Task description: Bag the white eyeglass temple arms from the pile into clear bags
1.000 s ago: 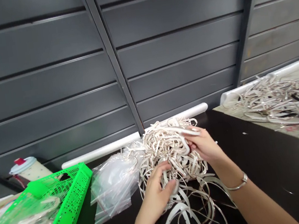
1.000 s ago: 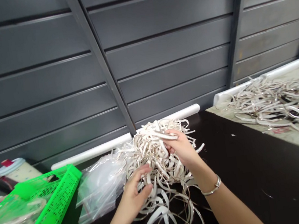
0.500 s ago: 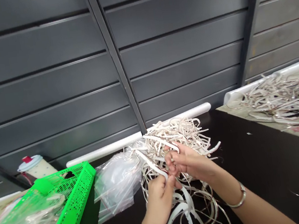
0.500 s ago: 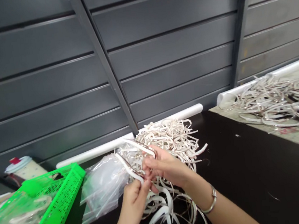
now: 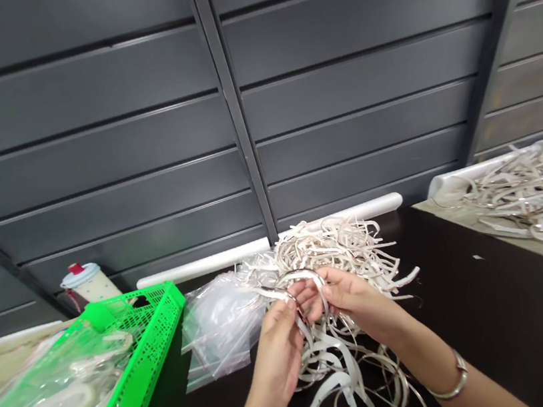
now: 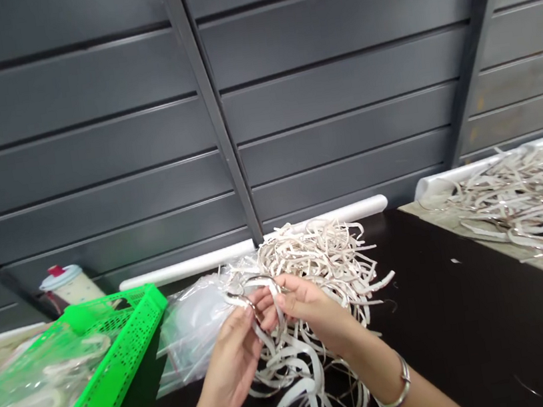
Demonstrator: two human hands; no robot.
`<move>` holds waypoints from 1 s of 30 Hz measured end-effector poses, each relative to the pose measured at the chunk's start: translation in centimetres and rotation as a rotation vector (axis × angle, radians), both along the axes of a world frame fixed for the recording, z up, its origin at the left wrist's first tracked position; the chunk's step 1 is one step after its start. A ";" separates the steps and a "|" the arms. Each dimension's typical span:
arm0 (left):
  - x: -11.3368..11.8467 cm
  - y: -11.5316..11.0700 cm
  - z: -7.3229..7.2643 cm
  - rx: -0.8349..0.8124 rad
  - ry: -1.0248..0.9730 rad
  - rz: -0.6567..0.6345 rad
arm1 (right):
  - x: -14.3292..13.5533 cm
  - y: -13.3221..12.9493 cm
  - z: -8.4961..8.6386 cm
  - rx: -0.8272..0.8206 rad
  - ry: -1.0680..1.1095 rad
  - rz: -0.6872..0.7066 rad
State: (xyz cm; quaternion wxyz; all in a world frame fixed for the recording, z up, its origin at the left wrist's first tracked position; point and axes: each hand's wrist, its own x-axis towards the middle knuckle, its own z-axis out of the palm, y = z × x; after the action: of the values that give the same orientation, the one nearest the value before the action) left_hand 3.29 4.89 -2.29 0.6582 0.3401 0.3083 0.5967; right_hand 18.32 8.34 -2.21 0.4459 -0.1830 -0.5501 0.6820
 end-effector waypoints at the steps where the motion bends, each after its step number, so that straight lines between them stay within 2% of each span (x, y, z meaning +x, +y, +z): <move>1: 0.0 -0.1 0.0 0.001 0.005 -0.006 | -0.2 0.0 -0.2 0.009 -0.001 0.020; 7: -0.2 -0.6 0.2 -0.024 0.065 -0.024 | -0.9 0.7 -1.0 0.046 -0.114 0.101; 14: -0.7 -0.4 -0.3 -0.011 0.092 -0.078 | -1.0 1.4 -1.7 0.020 -0.122 0.133; 23: -0.4 -0.5 -0.4 -0.006 0.158 0.037 | -1.3 0.9 -2.5 0.160 -0.324 0.040; 27: 0.0 -0.7 -0.4 -0.030 0.115 0.071 | -0.7 0.7 -2.5 0.127 -0.360 0.141; 30: 0.1 -0.7 0.0 -0.018 0.060 0.132 | -0.7 0.6 -2.4 0.049 -0.295 0.122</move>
State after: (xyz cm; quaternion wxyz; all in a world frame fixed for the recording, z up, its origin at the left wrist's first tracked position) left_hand 3.40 4.16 -2.30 0.6111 0.3308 0.3549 0.6255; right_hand 17.58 8.98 -4.59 0.3222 -0.2366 -0.6362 0.6599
